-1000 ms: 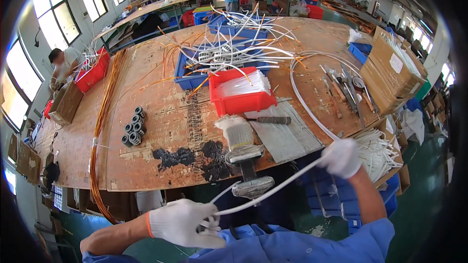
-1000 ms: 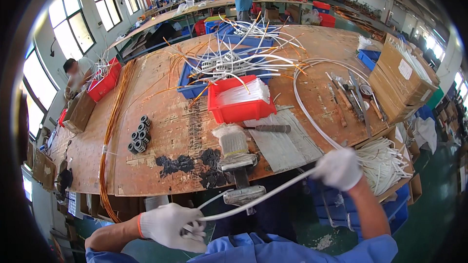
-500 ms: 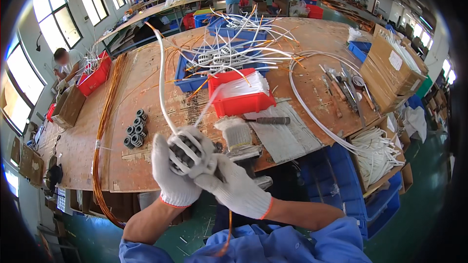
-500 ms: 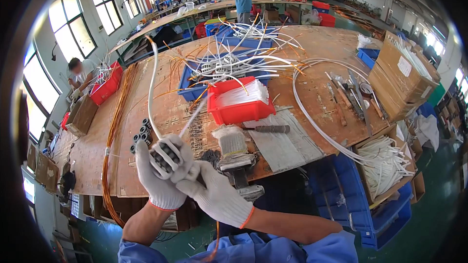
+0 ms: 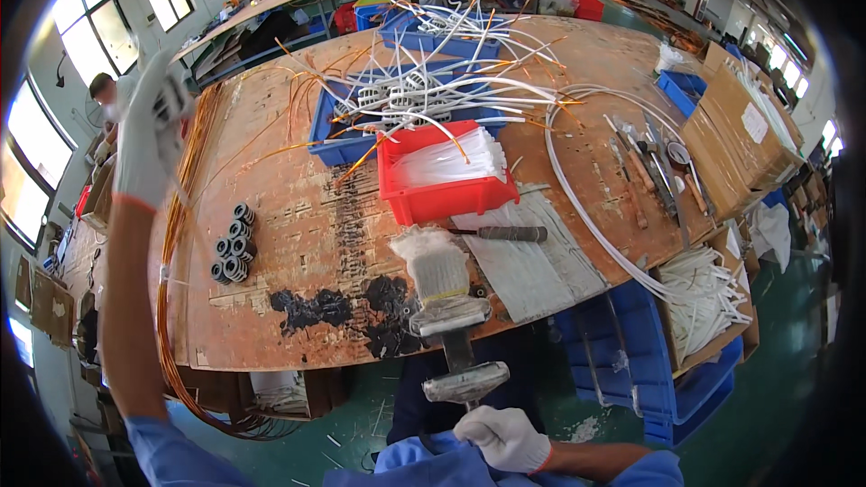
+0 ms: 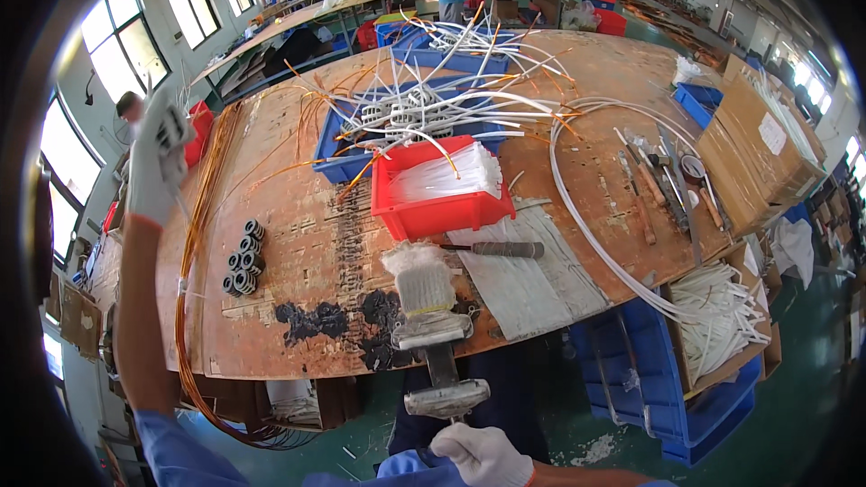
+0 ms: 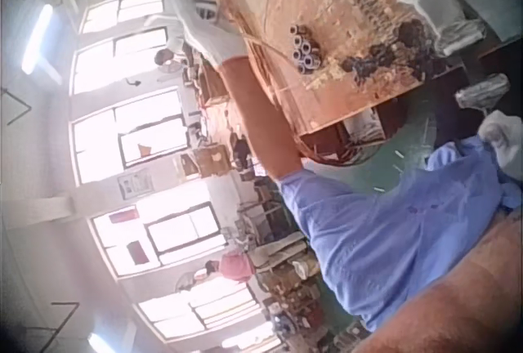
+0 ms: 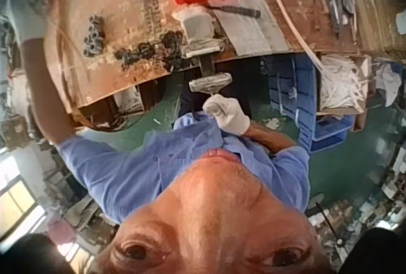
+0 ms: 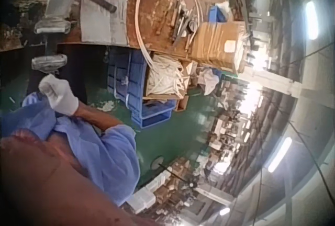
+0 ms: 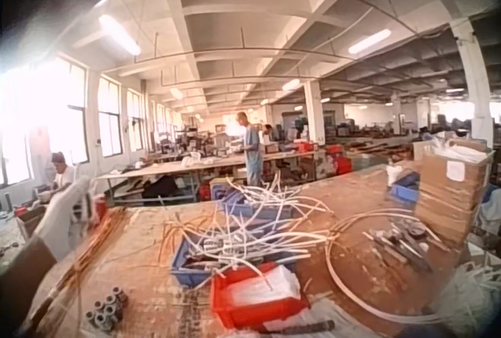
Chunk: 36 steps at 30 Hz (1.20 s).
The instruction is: Assemble electrical wiring and insulation onto a metal component.
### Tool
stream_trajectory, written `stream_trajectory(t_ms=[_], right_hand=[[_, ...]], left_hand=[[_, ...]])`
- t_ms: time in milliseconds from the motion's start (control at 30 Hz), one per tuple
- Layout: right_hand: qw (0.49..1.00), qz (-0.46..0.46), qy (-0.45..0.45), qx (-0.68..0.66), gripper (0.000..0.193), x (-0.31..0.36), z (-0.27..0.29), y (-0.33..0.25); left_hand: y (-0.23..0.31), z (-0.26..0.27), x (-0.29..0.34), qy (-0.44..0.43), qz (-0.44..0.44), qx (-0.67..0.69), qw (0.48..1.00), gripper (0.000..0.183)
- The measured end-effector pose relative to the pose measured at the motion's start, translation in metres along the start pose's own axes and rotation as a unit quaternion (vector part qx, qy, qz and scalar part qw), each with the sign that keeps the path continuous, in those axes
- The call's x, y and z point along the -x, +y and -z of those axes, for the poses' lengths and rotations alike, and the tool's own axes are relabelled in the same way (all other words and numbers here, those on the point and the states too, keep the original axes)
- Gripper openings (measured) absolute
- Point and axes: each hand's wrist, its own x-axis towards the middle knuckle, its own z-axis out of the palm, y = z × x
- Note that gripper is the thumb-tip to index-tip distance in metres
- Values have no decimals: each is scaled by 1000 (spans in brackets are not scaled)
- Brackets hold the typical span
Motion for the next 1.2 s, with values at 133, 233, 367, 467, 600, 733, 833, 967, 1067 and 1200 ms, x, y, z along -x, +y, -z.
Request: stream_trajectory(t_ms=[133,233,367,467,600,733,833,967,1067,1200], right_hand=[[987,158,5,39,13,-53,4,-8],[974,184,-35,126,26,-79,5,-3],[971,190,-23,141,46,-90,-6,-8],[968,194,-13,158,38,-82,-6,0],[972,207,32,103,36,-85,-9,3],[973,207,28,102,32,-87,-2,2],[968,222,52,104,30,-84,-7,2],[956,237,57,165,13,-83,-6,4],[932,259,140,212,15,-80,-18,-4],[934,236,153,220,21,-75,-23,-1]], left_hand=[[-31,-39,-78,-143,-128,-465,864,45],[-71,-123,-87,-229,-213,-601,735,64],[-149,-171,-111,-277,-198,-642,687,67],[-225,-186,-115,-283,-196,-619,706,74],[-286,-158,-125,-349,-154,-541,750,67],[-260,-94,-123,-225,-127,-335,906,53],[-226,1,-112,-162,-169,-354,905,45],[-183,126,-40,-89,-92,-463,877,40],[-181,210,20,-59,-23,-516,854,36],[-194,242,119,-96,57,-518,848,34]])
